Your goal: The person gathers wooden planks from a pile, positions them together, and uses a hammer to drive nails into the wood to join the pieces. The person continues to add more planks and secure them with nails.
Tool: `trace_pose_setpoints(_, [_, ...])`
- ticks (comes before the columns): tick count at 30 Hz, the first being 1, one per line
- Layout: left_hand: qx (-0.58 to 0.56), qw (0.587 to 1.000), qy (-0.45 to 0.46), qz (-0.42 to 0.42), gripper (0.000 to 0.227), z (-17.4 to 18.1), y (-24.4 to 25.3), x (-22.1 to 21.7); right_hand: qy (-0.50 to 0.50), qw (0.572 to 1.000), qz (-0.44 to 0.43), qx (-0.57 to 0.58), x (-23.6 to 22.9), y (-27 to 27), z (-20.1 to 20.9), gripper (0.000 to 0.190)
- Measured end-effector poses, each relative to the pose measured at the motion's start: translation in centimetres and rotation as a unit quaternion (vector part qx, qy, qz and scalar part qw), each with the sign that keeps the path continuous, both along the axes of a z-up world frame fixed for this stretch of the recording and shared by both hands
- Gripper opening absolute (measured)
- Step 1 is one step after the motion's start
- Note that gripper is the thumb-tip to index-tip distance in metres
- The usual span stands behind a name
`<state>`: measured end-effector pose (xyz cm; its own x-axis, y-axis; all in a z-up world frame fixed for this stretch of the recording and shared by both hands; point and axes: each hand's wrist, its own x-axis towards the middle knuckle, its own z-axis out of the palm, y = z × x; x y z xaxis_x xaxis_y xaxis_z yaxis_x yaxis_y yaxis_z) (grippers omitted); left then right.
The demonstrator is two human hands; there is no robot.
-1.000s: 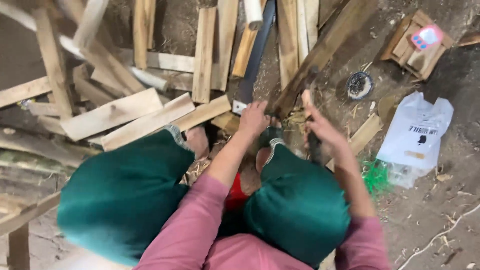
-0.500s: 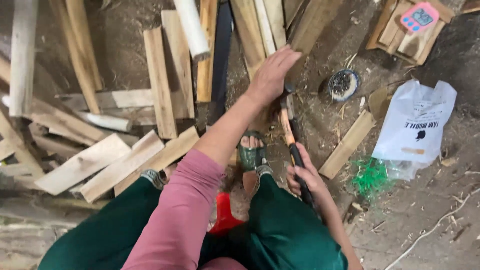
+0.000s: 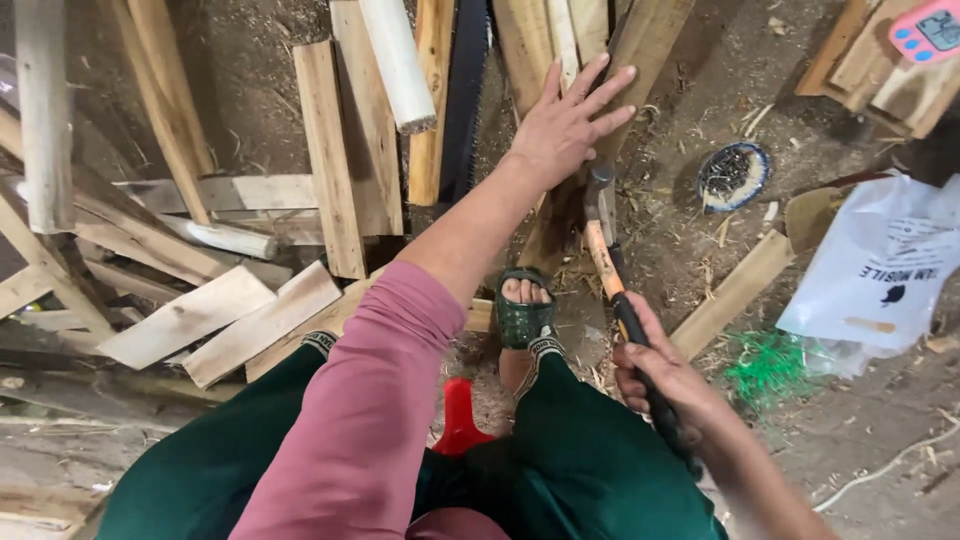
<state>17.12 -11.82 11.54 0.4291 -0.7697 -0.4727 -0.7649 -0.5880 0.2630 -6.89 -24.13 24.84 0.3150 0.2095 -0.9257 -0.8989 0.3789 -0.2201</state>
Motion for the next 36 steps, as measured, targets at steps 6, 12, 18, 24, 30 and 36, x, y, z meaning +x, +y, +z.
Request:
trace_pose_setpoints(6, [0.035,0.997,-0.045,-0.042,0.070,-2.3,0.2,-0.8,0.090,0.994,0.046,-0.037,3.0,1.1,1.6,0.081])
trace_pose_setpoints(12, [-0.140,0.982,-0.122,0.031,0.066,-2.6,1.8,-4.5,-0.029,0.987,-0.057,0.149,-2.7,-0.6,-2.3,0.057])
trace_pose_setpoints(18, [-0.408,0.907,-0.089,0.050,0.101,-2.5,1.7,-17.2,-0.340,0.918,-0.189,0.080,-10.9,0.8,-6.6,0.073])
trace_pose_setpoints(24, [-0.496,0.861,-0.045,0.106,0.027,-6.1,-1.1,-20.2,-0.349,0.926,0.016,-0.145,-14.7,-0.2,-6.5,0.084])
trace_pose_setpoints(30, [-0.550,0.817,-0.041,0.169,0.034,-4.3,-1.2,-19.4,-0.602,0.677,0.072,-0.417,-9.6,1.0,-6.3,0.056])
trace_pose_setpoints(36, [-0.595,0.787,0.072,0.146,0.035,-4.9,-0.9,-17.5,-0.689,0.609,-0.011,-0.393,-6.3,3.1,-8.1,0.023])
